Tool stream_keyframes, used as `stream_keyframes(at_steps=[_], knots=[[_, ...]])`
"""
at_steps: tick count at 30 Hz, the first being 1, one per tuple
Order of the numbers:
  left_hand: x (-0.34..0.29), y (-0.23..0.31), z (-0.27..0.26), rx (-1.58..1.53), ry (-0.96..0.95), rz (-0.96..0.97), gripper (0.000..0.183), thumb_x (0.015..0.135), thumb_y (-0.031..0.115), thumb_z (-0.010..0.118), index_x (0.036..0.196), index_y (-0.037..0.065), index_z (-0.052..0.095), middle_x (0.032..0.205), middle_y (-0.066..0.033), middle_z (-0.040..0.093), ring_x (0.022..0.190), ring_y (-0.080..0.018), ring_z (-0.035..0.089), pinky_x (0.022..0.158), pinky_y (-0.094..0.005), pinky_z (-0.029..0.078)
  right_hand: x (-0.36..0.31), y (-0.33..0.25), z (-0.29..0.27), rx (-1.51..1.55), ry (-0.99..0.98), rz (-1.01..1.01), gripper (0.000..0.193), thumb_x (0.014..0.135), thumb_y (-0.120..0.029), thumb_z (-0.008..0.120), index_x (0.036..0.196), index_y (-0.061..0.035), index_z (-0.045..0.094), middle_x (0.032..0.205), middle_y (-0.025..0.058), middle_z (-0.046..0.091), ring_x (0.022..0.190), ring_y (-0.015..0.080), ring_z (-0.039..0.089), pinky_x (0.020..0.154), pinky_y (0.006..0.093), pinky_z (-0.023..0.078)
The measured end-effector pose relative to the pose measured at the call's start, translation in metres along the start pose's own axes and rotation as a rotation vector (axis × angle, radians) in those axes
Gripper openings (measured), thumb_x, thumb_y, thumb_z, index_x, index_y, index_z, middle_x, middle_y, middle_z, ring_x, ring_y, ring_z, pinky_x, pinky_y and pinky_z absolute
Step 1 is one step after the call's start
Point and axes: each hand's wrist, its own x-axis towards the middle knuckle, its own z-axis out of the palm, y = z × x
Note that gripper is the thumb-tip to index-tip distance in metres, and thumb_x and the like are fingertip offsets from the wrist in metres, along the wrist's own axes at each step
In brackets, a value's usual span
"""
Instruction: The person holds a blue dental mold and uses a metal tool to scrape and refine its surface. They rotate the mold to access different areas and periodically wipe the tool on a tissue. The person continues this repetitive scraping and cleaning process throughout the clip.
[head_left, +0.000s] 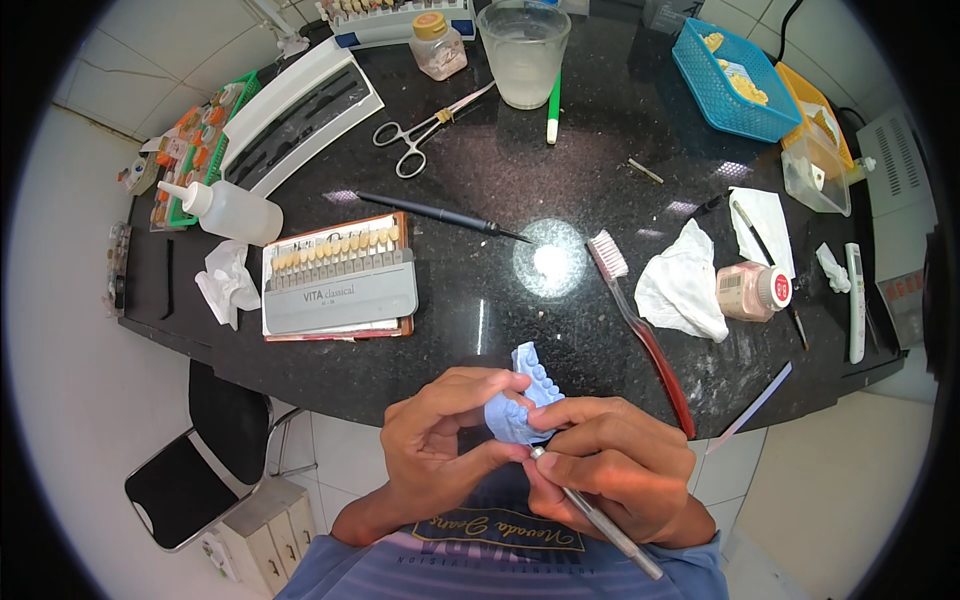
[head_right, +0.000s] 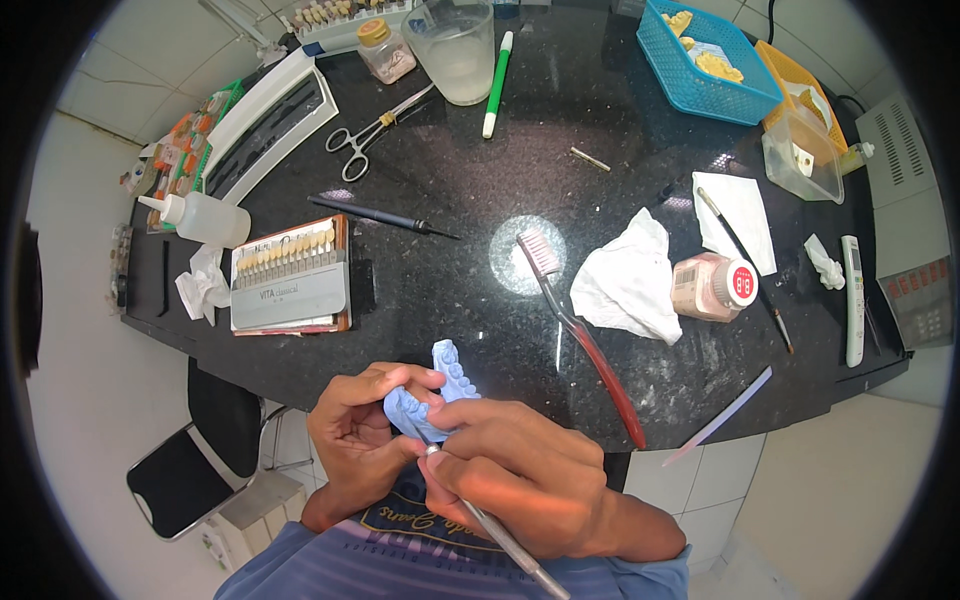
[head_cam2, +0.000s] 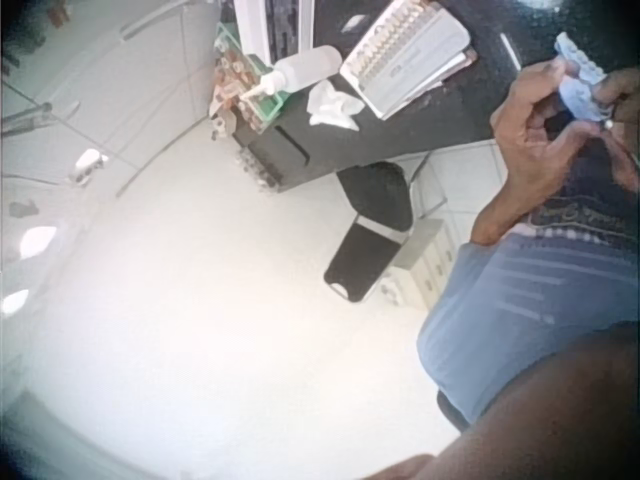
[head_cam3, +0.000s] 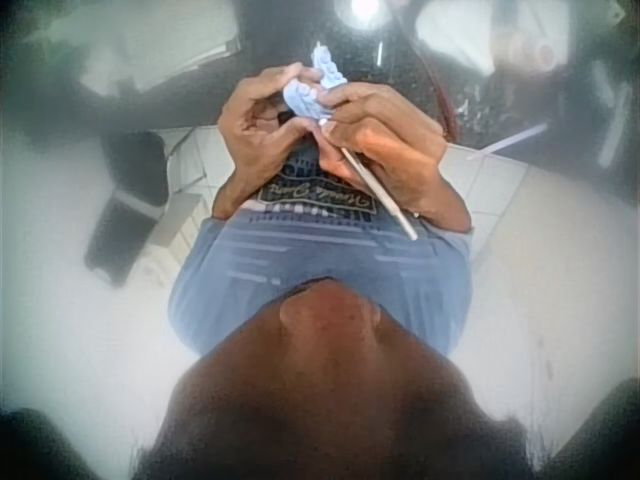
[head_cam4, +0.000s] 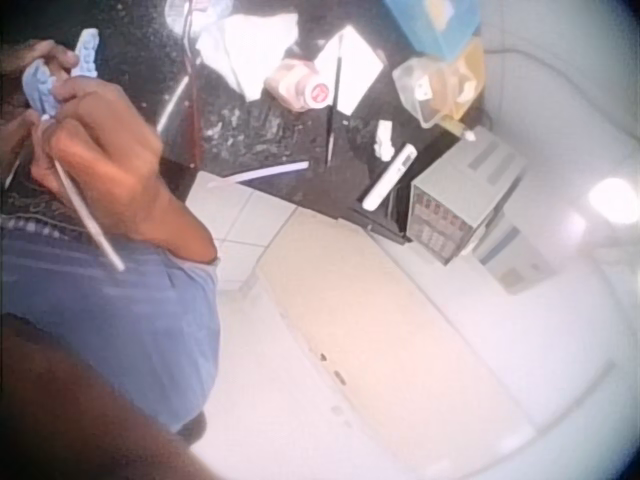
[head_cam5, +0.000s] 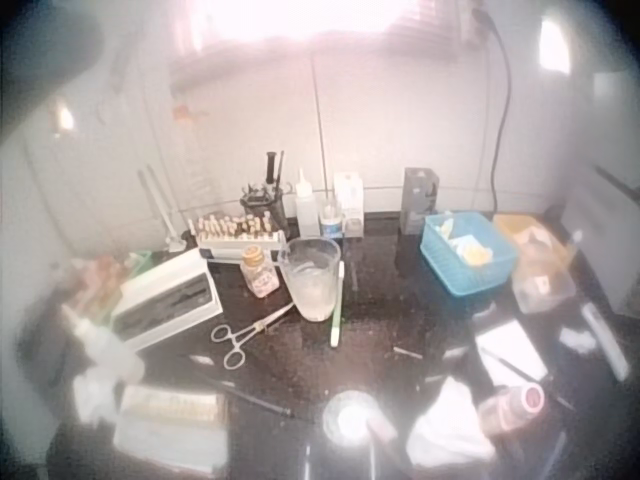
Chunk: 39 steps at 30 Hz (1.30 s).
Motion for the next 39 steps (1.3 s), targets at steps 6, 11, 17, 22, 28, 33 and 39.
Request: stream_keyframes(at_steps=[6, 11, 17, 22, 28, 33, 39], knots=[[-0.001, 0.002, 0.001, 0.005, 0.008, -0.014, 0.058, 0.079, -0.008, 0.08, 0.132, -0.004, 0.056, 0.128, -0.028, 0.06, 0.114, -0.0319, 0.066, 0.094, -0.0395, 0.061, -0.001, 0.002, -0.001, 0.01, -0.026, -0.017, 0.024, 0.062, -0.005, 0.086, 0.074, -0.0016, 0.065, 0.082, 0.0079, 0.066, 0.09, 0.0286, 0.074, 0.067, 0.0333, 0.061], [-0.001, 0.002, 0.001, 0.034, 0.019, -0.025, 0.06, 0.079, -0.006, 0.081, 0.134, -0.005, 0.056, 0.127, -0.0267, 0.06, 0.114, -0.0303, 0.066, 0.093, -0.0384, 0.061, -0.001, 0.004, -0.003, 0.006, -0.06, -0.045, 0.025, 0.063, -0.002, 0.085, 0.077, -0.002, 0.065, 0.082, 0.0084, 0.067, 0.09, 0.0295, 0.074, 0.068, 0.0334, 0.062], [0.003, 0.005, 0.0, 0.031, -0.006, -0.078, 0.061, 0.08, -0.004, 0.081, 0.135, -0.005, 0.056, 0.126, -0.0243, 0.063, 0.114, -0.0255, 0.065, 0.093, -0.0356, 0.061, 0.009, 0.003, -0.014, -0.007, -0.129, -0.028, 0.028, 0.069, 0.006, 0.084, 0.086, -0.0023, 0.065, 0.08, 0.0083, 0.066, 0.089, 0.0302, 0.075, 0.068, 0.0326, 0.064], [0.004, 0.006, 0.0, 0.023, -0.013, -0.1, 0.06, 0.081, -0.002, 0.081, 0.135, -0.005, 0.056, 0.126, -0.0231, 0.063, 0.115, -0.0253, 0.065, 0.093, -0.0355, 0.061, 0.01, 0.004, -0.017, -0.028, -0.159, -0.051, 0.029, 0.068, 0.006, 0.084, 0.087, -0.0027, 0.065, 0.081, 0.0086, 0.065, 0.089, 0.03, 0.076, 0.069, 0.0331, 0.065], [0.005, 0.01, 0.001, -0.009, -0.007, -0.172, 0.059, 0.082, -0.002, 0.079, 0.136, -0.005, 0.056, 0.128, -0.0222, 0.063, 0.119, -0.0268, 0.064, 0.097, -0.0381, 0.06, 0.01, 0.001, -0.014, -0.019, -0.119, -0.008, 0.022, 0.067, 0.002, 0.083, 0.074, 0.0005, 0.062, 0.084, 0.0107, 0.064, 0.088, 0.0287, 0.074, 0.07, 0.0324, 0.061], [0.005, 0.01, 0.001, -0.012, -0.007, -0.203, 0.058, 0.083, -0.004, 0.078, 0.136, -0.005, 0.055, 0.129, -0.0217, 0.062, 0.12, -0.0271, 0.063, 0.098, -0.0383, 0.059, 0.006, 0.005, -0.012, -0.012, -0.087, -0.016, 0.021, 0.068, 0.005, 0.083, 0.076, 0.0009, 0.064, 0.08, 0.01, 0.065, 0.088, 0.0298, 0.075, 0.07, 0.0331, 0.062], [0.006, 0.014, -0.003, -0.163, 0.037, -0.281, 0.059, 0.083, -0.005, 0.078, 0.136, -0.004, 0.053, 0.13, -0.0209, 0.061, 0.122, -0.0259, 0.062, 0.101, -0.0396, 0.057, -0.011, 0.013, -0.021, 0.046, 0.117, -0.044, 0.027, 0.083, -0.004, 0.082, 0.1, -0.001, 0.061, 0.08, 0.0131, 0.065, 0.076, 0.0279, 0.071, 0.067, 0.0344, 0.062]])
